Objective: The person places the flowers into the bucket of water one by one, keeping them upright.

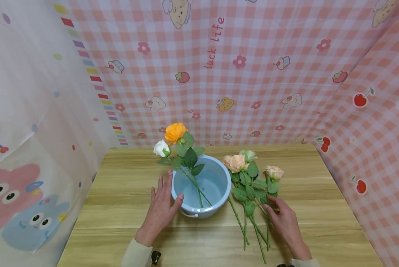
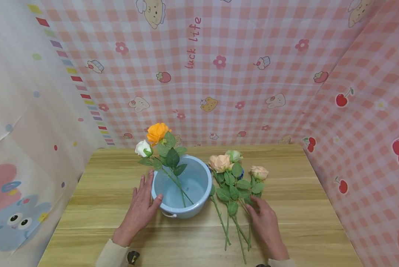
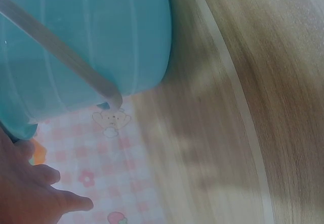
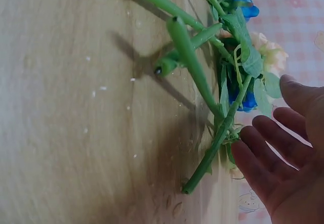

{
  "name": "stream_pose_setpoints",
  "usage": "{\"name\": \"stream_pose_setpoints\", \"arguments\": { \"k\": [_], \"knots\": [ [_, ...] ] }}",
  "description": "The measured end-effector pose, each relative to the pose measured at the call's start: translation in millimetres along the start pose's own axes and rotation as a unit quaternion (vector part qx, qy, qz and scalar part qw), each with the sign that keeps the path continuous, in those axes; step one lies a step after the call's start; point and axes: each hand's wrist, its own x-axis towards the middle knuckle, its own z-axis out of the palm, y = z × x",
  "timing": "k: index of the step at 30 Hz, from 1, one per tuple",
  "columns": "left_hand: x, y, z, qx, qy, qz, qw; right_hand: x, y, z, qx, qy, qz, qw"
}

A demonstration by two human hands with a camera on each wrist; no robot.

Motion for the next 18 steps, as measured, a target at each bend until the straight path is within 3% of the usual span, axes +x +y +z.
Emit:
{"name": "stream_pose_setpoints", "arguments": {
  "k": [18],
  "knots": [
    [1.0,-0.7,0.2,-0.003,0.000,-0.001,1.0000,3.1,8.1,1.8,-0.045,-0.065,0.029,0.9965]
  ]
}}
